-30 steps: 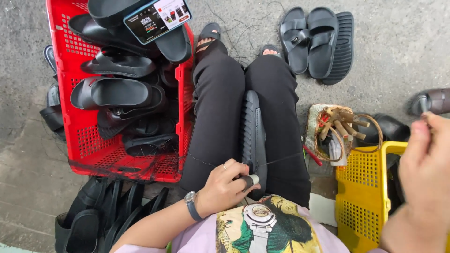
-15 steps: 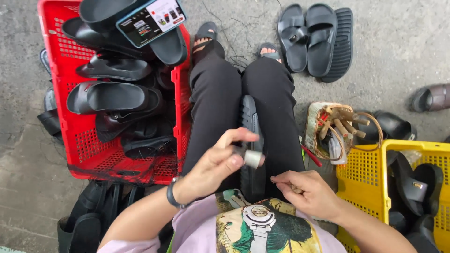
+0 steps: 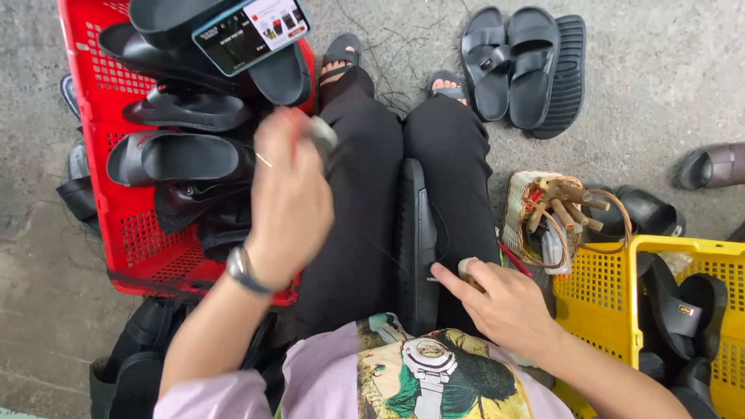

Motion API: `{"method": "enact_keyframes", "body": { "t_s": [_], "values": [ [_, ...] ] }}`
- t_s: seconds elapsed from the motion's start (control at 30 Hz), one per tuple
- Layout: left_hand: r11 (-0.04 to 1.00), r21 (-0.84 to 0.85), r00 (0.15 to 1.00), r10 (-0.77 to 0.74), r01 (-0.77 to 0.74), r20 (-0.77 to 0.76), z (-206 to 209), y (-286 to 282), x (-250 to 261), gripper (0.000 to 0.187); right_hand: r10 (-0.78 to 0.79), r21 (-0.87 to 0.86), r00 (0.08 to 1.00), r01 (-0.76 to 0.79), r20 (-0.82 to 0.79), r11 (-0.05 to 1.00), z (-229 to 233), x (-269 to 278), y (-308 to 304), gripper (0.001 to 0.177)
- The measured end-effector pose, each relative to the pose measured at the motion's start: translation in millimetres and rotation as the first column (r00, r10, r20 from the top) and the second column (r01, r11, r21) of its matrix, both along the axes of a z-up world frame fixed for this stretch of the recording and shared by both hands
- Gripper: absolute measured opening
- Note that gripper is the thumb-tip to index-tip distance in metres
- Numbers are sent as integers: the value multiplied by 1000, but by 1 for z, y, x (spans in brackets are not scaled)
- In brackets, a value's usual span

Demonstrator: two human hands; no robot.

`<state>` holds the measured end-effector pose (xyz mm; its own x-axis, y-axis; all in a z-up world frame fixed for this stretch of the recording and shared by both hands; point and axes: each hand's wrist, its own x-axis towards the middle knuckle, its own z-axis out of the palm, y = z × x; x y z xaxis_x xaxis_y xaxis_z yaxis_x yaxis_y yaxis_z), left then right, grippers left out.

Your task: Hand-stitching the sole of a black sandal using a needle and thread while sitting on the ground.

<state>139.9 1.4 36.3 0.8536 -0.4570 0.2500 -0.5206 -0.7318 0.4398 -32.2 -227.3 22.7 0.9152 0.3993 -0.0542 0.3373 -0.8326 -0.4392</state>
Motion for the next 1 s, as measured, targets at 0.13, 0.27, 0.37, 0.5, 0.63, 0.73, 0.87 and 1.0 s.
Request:
{"method": "enact_keyframes", "body": {
  "t_s": [0.13,0.27,0.37,0.5,0.63,0.73,0.87,1.0],
  "values": [
    [902,-378,904,-326,210,-276,-3,-1,-59,33,-4,-81,996,11,87,997,3,5,2,45],
    [888,-399,796,-407,230,-448,-31,2,-99,49,26,-121,996,-16,84,993,8,8,5,48],
    [884,-413,808,-400,218,-432,-40,1,-99,50,51,-103,997,-46,53,994,10,12,3,45],
    [882,-422,814,-395,207,-426,-38,-1,-96,53,56,-62,998,-55,16,997,7,13,-1,46],
    [877,-433,805,-404,207,-434,-39,-1,-95,56,66,-136,997,-61,32,989,10,15,3,45],
    [877,-428,807,-409,218,-426,-41,-1,-95,58,108,-244,993,-95,41,965,16,13,5,48],
    [877,-416,799,-421,239,-429,-45,-1,-94,59,118,-290,993,-108,18,951,14,10,4,53],
    [875,-427,800,-417,227,-431,-47,-1,-95,60,121,-290,992,-111,19,951,10,6,8,55]
  ]
}}
